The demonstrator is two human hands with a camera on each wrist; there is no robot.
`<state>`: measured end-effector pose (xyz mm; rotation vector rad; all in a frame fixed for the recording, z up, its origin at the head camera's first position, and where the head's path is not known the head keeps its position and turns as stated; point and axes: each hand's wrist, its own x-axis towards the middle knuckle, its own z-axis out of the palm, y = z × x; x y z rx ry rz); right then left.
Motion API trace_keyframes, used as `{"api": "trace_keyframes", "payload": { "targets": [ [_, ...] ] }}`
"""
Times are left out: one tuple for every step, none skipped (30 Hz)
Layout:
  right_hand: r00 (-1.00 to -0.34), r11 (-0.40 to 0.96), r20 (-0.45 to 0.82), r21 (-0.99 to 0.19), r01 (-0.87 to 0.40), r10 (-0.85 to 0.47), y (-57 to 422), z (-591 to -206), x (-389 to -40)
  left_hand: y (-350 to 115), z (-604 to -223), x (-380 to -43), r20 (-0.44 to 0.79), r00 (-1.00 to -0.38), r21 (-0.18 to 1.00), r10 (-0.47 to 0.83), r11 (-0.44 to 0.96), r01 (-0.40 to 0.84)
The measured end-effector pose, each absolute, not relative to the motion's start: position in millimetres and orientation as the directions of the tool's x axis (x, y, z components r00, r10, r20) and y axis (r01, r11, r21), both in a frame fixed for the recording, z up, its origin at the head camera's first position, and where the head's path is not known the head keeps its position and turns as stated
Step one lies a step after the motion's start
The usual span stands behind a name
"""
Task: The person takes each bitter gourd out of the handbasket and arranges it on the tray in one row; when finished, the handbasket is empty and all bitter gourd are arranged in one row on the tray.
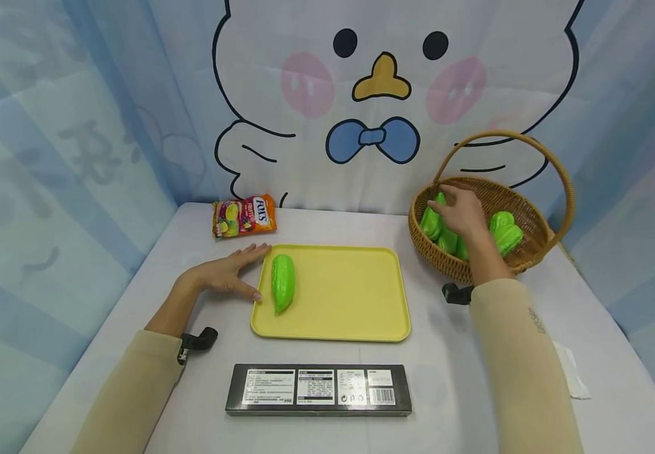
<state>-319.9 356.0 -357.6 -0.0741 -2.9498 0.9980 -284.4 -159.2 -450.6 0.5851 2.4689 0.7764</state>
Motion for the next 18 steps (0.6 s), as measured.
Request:
{"api": "trace_keyframes", "payload": {
  "targets": [
    [-0.999, 0.797, -0.015, -0.602, 0.049, 0.05, 355.1, -357.3, -318.6, -159.4, -450.3, -284.2, -0.313, -0.791, 0.618, 0.525, 0.746, 0.251],
    [-0.998, 0.798, -0.037, -0.599, 0.058, 0.045, 354.6, -357.4, -317.5, -159.6, -450.0, -284.0, -0.313, -0.791, 0.618, 0.526, 0.745, 0.251],
    [-0.998, 0.801, -0.052, -0.596, 0.062, 0.039, 353.8, -357.8, -316.8, -159.9, -449.7, -283.7, -0.313, -0.791, 0.617, 0.525, 0.746, 0.251],
    [-0.997, 0.801, -0.064, -0.595, 0.064, 0.032, 353.1, -358.5, -316.4, -160.1, -449.5, -283.4, -0.313, -0.791, 0.614, 0.525, 0.748, 0.253],
    [-0.997, 0.803, -0.075, -0.593, 0.065, 0.026, 352.0, -359.2, -316.0, -160.4, -449.2, -283.0, -0.313, -0.792, 0.613, 0.525, 0.749, 0.254],
    [-0.997, 0.808, -0.081, -0.585, 0.062, 0.018, 351.1, -360.3, -316.1, -160.6, -449.0, -282.6, -0.313, -0.792, 0.611, 0.524, 0.75, 0.254],
    [-0.996, 0.813, -0.086, -0.58, 0.06, 0.013, 350.1, -361.4, -316.2, -160.6, -449.0, -282.6, -0.313, -0.793, 0.609, 0.523, 0.751, 0.255],
    [-0.996, 0.817, -0.091, -0.574, 0.059, 0.008, 349.6, -362.8, -316.7, -160.7, -448.8, -282.4, -0.314, -0.793, 0.609, 0.522, 0.752, 0.253],
    [-0.995, 0.819, -0.095, -0.571, 0.059, 0.005, 348.8, -364.2, -317.3, -160.8, -449.0, -282.5, -0.314, -0.793, 0.608, 0.521, 0.753, 0.254],
    [-0.995, 0.822, -0.099, -0.566, 0.057, 0.001, 348.1, -365.4, -317.7, -160.7, -448.9, -282.4, -0.315, -0.793, 0.608, 0.521, 0.752, 0.253],
    [-0.995, 0.828, -0.1, -0.559, 0.055, -0.002, 347.3, -366.0, -317.9, -160.7, -449.0, -282.5, -0.315, -0.794, 0.609, 0.52, 0.752, 0.252],
    [-0.995, 0.832, -0.099, -0.553, 0.052, -0.004, 347.0, -367.1, -318.4, -160.7, -449.2, -282.7, -0.315, -0.794, 0.608, 0.521, 0.753, 0.252],
    [-0.995, 0.836, -0.098, -0.547, 0.046, -0.009, 347.0, -368.0, -318.8, -160.7, -449.4, -282.9, -0.316, -0.793, 0.608, 0.521, 0.753, 0.252],
    [-0.995, 0.839, -0.095, -0.543, 0.039, -0.015, 347.2, -369.0, -319.3, -160.6, -449.6, -283.2, -0.316, -0.793, 0.609, 0.521, 0.752, 0.252],
    [-0.996, 0.842, -0.091, -0.538, 0.032, -0.021, 347.0, -369.5, -319.4, -160.6, -450.1, -283.8, -0.315, -0.793, 0.608, 0.522, 0.752, 0.253],
    [-0.996, 0.847, -0.088, -0.531, 0.025, -0.025, 346.9, -369.8, -319.0, -160.5, -450.3, -284.1, -0.316, -0.793, 0.608, 0.521, 0.753, 0.253],
    [-0.996, 0.851, -0.084, -0.525, 0.019, -0.029, 347.5, -370.5, -319.0, -160.4, -450.7, -284.7, -0.316, -0.792, 0.608, 0.522, 0.752, 0.254],
    [-0.996, 0.854, -0.08, -0.52, 0.013, -0.034, 348.0, -371.3, -319.1, -160.3, -450.8, -285.0, -0.316, -0.792, 0.609, 0.523, 0.752, 0.253]
  ]
}}
